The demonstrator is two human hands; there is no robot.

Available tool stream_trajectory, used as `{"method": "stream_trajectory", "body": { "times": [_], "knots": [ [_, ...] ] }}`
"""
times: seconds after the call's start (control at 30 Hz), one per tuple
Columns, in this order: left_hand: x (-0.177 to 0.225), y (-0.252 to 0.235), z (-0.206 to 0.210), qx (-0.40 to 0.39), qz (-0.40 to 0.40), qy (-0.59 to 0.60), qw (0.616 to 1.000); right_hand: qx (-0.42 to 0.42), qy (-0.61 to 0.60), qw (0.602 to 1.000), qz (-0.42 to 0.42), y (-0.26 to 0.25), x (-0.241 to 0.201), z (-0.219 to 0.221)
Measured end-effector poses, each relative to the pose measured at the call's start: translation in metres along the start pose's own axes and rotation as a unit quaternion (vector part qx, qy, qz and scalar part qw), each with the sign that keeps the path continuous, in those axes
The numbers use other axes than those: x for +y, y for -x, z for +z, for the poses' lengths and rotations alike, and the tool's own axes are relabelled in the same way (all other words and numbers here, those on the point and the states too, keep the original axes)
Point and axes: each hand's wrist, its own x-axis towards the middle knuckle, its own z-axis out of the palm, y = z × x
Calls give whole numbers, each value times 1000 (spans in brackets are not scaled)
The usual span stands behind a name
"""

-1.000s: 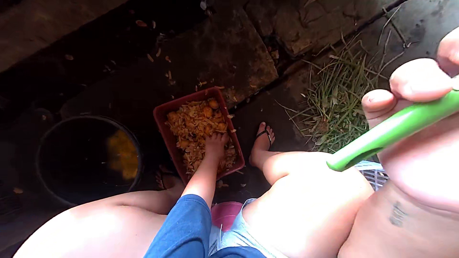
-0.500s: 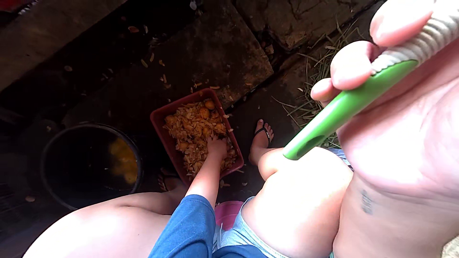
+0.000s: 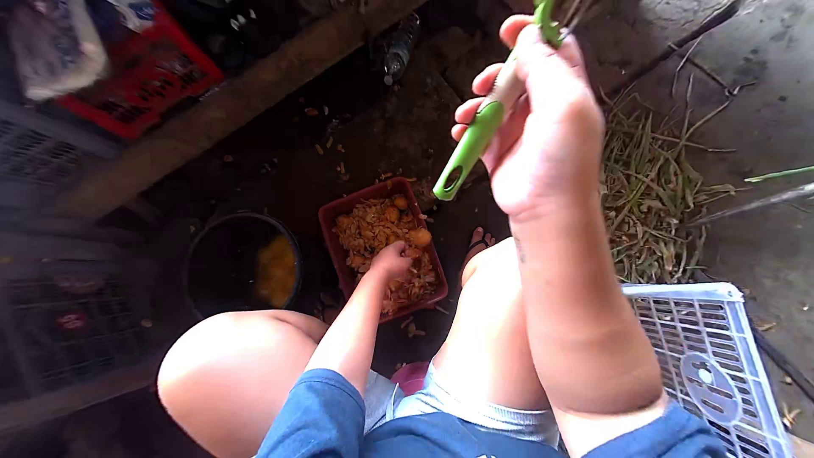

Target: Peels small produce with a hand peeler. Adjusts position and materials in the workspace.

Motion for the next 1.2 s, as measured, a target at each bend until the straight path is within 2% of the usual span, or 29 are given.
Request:
{"method": "stream_trajectory", "body": {
  "times": [0.07, 0.13, 0.23, 0.33, 0.53, 0.7, 0.9, 1.03, 1.2],
  "knots": [
    [1, 18, -10, -11, -23, -99, 995, -5, 5, 1000, 9, 7, 4, 5],
    [-2, 33, -15, 19, -49, -153, 987, -9, 14, 1000, -3, 11, 7, 7],
    [-10, 49, -12, 60, -91, -150, 983, -15, 39, 999, -35, 13, 9, 2],
    [-17, 50, -14, 54, -113, -112, 986, -5, 41, 998, -44, 15, 4, -7],
    [-17, 13, -23, 37, -142, -100, 984, -10, 56, 997, -45, 14, -15, -25],
    [-22, -34, -3, -7, -103, -82, 991, 8, 50, 997, -51, 10, -22, -34],
    [0, -69, 47, 6, -100, -95, 990, 4, 88, 995, -45, -6, -21, -37],
    [4, -81, 64, 7, -117, -119, 986, 6, 64, 997, -34, -12, -23, -39],
    [-12, -95, 63, 22, -52, -208, 976, 15, 54, 998, -33, -14, -21, -36]
  ]
}}
